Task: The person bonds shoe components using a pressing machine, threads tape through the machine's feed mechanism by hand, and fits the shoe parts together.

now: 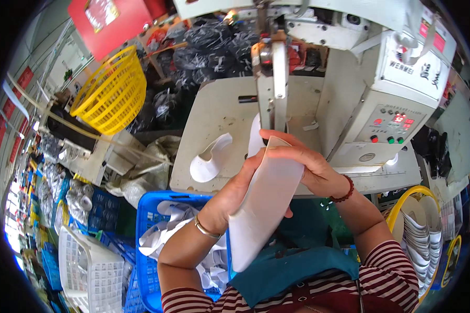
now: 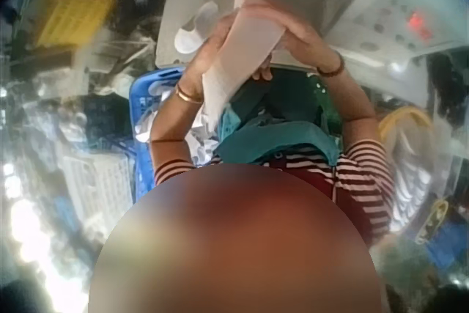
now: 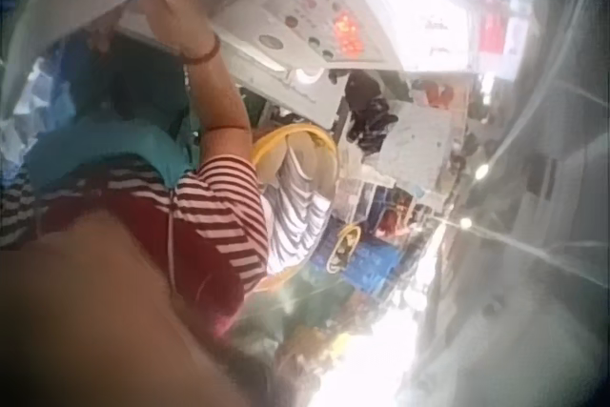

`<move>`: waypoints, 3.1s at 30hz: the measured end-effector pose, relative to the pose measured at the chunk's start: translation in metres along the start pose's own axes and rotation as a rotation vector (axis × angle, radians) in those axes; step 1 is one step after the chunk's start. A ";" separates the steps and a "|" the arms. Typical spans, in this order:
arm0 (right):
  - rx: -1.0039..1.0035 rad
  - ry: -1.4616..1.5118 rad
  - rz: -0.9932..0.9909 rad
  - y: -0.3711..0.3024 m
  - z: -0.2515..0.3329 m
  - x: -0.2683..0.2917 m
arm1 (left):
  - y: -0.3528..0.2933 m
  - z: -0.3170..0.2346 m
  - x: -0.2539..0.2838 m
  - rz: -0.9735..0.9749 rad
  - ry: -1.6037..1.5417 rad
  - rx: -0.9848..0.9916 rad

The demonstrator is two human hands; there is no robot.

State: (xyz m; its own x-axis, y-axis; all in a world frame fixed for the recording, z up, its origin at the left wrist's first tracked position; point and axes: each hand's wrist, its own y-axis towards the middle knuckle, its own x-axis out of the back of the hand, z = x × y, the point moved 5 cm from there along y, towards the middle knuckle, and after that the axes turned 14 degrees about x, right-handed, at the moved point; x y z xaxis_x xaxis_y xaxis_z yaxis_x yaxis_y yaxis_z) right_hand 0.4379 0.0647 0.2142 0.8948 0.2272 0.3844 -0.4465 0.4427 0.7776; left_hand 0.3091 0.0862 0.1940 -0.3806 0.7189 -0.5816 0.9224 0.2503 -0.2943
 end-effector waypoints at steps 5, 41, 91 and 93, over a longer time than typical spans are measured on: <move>-0.163 0.377 -0.502 0.003 0.007 0.006 | 0.003 -0.016 -0.003 0.130 0.046 -0.104; -0.204 0.420 -0.964 0.064 -0.058 0.107 | 0.028 -0.193 0.032 -0.282 0.333 -0.485; -0.421 0.377 -1.062 0.041 -0.089 0.104 | 0.082 -0.180 0.077 -0.144 -0.043 -0.345; -0.422 0.395 -1.044 0.041 -0.095 0.101 | 0.082 -0.174 0.085 -0.207 -0.099 -0.329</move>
State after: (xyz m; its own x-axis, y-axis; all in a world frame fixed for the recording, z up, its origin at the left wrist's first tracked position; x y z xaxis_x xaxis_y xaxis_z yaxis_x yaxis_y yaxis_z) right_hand 0.5094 0.1878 0.2380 0.7958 -0.1936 -0.5737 0.4628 0.8055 0.3701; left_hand 0.3643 0.2805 0.2522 -0.5502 0.5699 -0.6103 0.7913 0.5892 -0.1631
